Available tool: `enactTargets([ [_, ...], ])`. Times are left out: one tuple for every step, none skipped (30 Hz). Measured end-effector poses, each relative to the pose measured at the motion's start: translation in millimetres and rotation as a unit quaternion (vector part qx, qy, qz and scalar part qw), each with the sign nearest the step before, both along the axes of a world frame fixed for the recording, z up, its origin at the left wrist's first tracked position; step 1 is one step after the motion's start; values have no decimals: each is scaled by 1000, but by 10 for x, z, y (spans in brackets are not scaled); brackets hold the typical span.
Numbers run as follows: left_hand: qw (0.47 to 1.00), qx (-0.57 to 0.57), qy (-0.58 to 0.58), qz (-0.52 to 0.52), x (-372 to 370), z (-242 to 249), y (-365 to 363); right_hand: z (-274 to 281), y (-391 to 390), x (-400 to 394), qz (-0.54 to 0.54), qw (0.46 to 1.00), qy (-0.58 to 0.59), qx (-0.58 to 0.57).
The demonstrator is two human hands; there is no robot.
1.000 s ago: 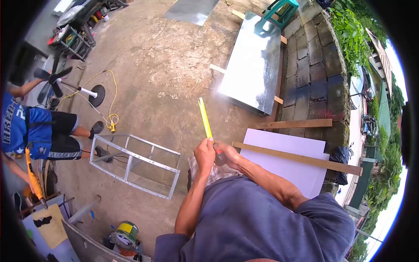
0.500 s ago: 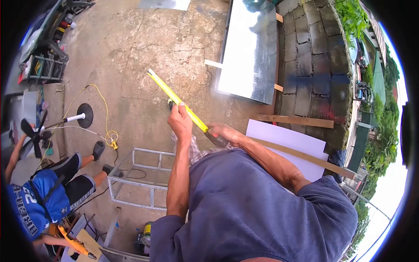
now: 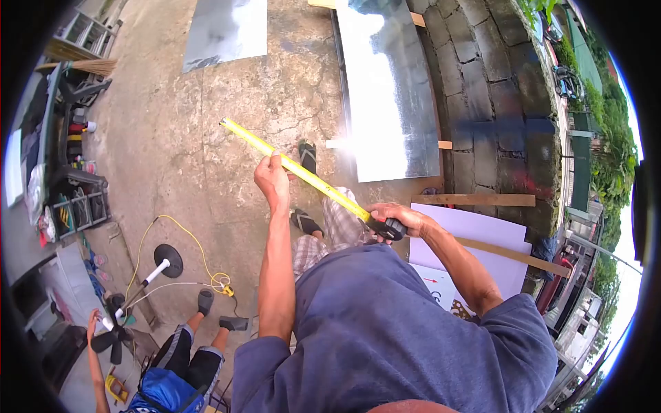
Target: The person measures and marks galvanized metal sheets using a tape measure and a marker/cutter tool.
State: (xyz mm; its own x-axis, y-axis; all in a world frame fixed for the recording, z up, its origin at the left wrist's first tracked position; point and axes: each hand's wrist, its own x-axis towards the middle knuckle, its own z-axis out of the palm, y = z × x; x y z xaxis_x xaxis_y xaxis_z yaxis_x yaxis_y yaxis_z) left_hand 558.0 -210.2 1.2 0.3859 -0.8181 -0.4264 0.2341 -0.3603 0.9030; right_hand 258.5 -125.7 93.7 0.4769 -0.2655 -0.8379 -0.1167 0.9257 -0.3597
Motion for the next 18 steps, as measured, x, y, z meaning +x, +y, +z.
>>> enactTargets([
  [1000, 5, 0, -19, 3, -21, -284, -15, -181, -73, -4, 1000, 1, 0],
  [999, 10, -2, -37, 29, -31, -557, -45, -347, -139, -6, 1000, -2, 0],
  [998, 17, -7, -55, 63, -62, -845, -93, -538, -175, -9, 1000, -6, 2],
  [996, 16, -11, -82, 94, -129, -1119, -119, -725, -175, -22, 1000, -1, -7],
  [995, 22, -21, -91, 82, -156, -1436, -119, -969, -187, -31, 999, 6, -18],
  [994, 34, -30, -101, 57, -172, -1695, -110, -1179, -194, -42, 999, 14, -24],
  [992, 49, -36, -114, 28, -173, -1893, -109, -1380, -222, -38, 999, 22, -31],
  [990, 61, -33, -122, 12, -254, -2147, -29, -1596, -228, -44, 999, 17, -19],
  [990, 63, -26, -124, -25, -234, -2496, 43, -1839, -221, -53, 998, 13, -12],
  [989, 75, -17, -130, -78, -234, -2764, 72, -2067, -258, -62, 998, -4, 17],
  [986, 98, -7, -134, -103, -274, -2895, 103, -2227, -285, -71, 997, -14, 19],
  [983, 105, -14, -148, -127, -337, -3110, 125, -2413, -316, -77, 997, -23, 22],
  [982, 117, -1, -147, -156, -398, -3326, 136, -2674, -354, -78, 996, -31, 17],
  [981, 129, 11, -145, -197, -408, -3550, 192, -2907, -364, -94, 995, -30, 31],
  [979, 140, 22, -144, -230, -412, -3773, 233, -3136, -365, -95, 995, -13, 34],
  [977, 146, 32, -155, -240, -454, -3994, 256, -3375, -355, -97, 995, 3, 36],
  [975, 148, 43, -160, -253, -509, -4255, 269, -3636, -344, -99, 994, 19, 36],
  [973, 151, 54, -165, -261, -572, -4523, 273, -3899, -324, -112, 993, 10, 36],
])
